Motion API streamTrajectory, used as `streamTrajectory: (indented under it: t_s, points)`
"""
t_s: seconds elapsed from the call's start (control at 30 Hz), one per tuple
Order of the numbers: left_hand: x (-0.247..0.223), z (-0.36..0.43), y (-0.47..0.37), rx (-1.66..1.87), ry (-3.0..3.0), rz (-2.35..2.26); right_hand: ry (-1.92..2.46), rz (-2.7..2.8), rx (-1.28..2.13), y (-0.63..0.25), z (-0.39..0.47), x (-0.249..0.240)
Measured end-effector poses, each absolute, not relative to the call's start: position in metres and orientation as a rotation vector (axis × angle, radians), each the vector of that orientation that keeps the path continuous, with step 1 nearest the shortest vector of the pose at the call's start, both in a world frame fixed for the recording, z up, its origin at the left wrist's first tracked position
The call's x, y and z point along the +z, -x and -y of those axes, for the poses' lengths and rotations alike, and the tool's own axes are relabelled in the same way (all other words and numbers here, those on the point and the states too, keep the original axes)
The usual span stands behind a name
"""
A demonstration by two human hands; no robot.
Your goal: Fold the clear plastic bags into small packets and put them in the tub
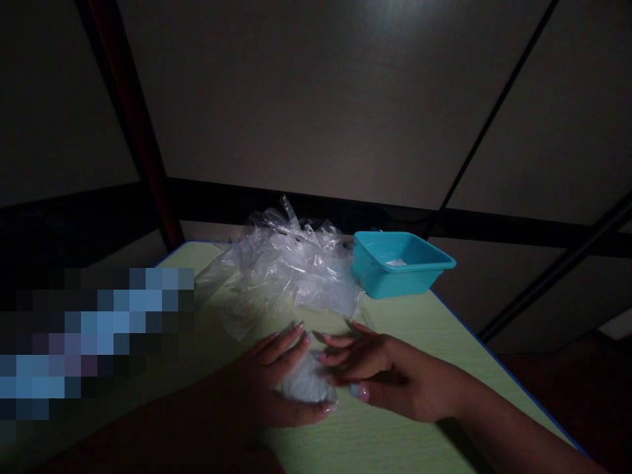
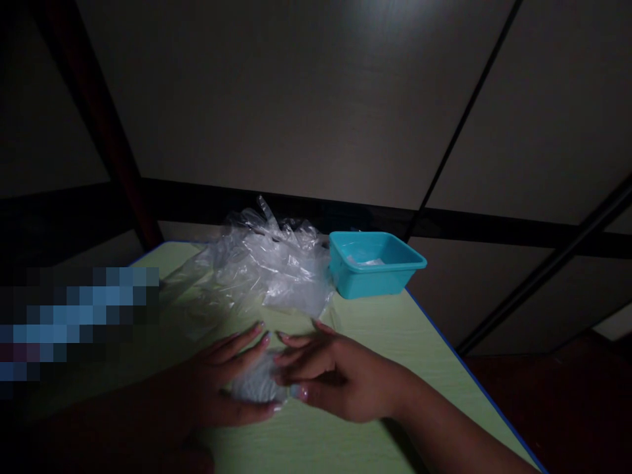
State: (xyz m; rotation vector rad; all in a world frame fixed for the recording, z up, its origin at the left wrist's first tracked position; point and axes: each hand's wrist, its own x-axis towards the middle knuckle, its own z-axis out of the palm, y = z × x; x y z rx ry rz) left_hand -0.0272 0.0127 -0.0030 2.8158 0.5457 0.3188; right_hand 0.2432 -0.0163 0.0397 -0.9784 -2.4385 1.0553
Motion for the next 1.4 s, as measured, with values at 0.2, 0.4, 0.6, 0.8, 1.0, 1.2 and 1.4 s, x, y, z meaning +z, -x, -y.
streamTrajectory:
  t_s: [0.2,0.4,0.6,0.8,1.0,1.2,1.4]
  points:
    - [-0.007,-0.015,0.031,0.336,-2.802,-0.497,0.989,2.678,1.049,-0.23,0.024,0.044]
    - [-0.013,-0.015,0.031,0.398,-2.854,-0.513,1.082,2.775,1.093,-0.231,0.022,0.048]
    - [-0.01,-0.018,0.029,0.648,-2.691,-0.567,1.042,2.797,1.085,-0.236,0.021,0.048]
    - [-0.024,-0.026,0.034,0.643,-2.723,-0.814,1.028,2.81,1.064,-0.238,0.021,0.045]
    - [-0.028,-0.032,0.036,0.592,-2.752,-0.826,0.971,2.621,1.078,-0.237,0.021,0.049]
    - [-0.03,-0.032,0.033,0.637,-2.796,-0.881,0.855,2.713,0.962,-0.224,0.025,0.034]
    - [-0.045,-0.043,0.04,0.647,-2.85,-0.807,0.805,2.774,0.891,-0.22,0.027,0.02]
